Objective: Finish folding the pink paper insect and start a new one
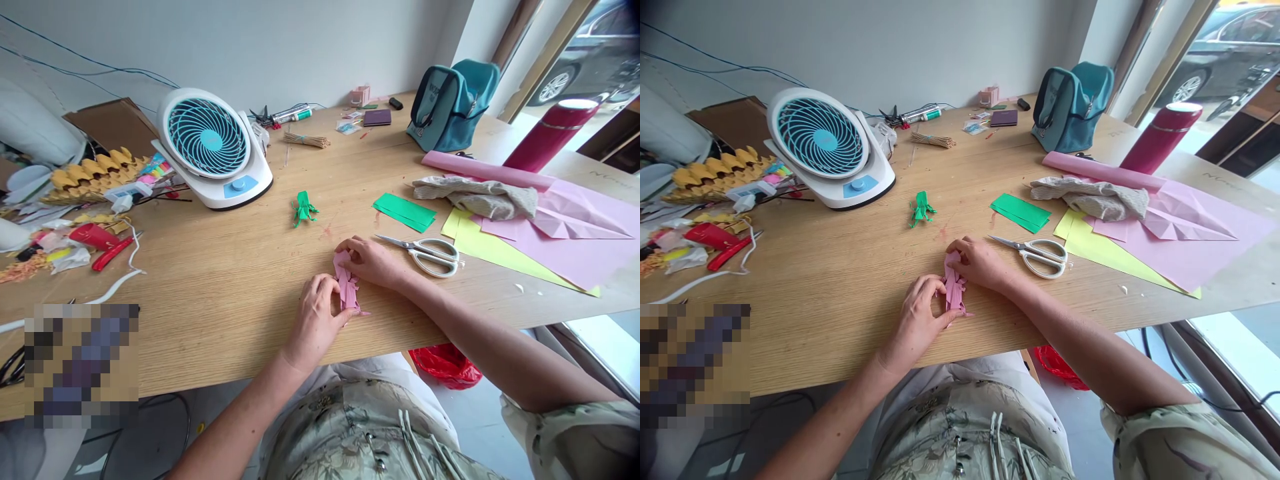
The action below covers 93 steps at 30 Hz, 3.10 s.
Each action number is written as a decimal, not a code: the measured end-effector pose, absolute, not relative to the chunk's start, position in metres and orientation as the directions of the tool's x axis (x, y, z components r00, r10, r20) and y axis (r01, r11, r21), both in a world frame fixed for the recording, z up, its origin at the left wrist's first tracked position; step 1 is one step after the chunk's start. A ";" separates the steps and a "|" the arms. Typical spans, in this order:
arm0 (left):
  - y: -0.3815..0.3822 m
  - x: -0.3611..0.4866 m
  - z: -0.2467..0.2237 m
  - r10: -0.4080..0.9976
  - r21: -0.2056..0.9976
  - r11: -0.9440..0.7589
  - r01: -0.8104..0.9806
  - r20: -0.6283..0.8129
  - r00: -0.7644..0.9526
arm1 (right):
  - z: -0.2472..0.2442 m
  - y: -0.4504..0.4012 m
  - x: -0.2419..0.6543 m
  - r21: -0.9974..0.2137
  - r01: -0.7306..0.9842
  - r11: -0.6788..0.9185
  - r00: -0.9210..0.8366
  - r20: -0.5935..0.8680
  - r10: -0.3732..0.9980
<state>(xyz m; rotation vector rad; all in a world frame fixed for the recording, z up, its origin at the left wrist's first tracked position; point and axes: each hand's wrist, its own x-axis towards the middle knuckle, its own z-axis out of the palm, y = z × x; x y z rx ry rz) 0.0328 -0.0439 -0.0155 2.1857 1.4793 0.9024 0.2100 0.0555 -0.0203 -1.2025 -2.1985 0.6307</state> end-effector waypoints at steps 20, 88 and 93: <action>-0.047 0.031 -0.014 0.889 0.579 -0.450 0.680 0.362 0.280 | -0.011 0.053 0.216 -0.769 0.496 0.403 -0.529 0.100 0.843; -0.028 0.015 -0.010 0.841 0.541 -0.521 0.661 0.460 0.285 | -0.005 0.015 0.252 -0.577 0.506 0.641 -0.530 0.378 0.759; -0.016 0.021 -0.005 0.753 0.388 -0.658 0.646 0.361 0.550 | -0.005 0.019 0.246 -0.530 0.459 0.713 -0.613 0.392 0.686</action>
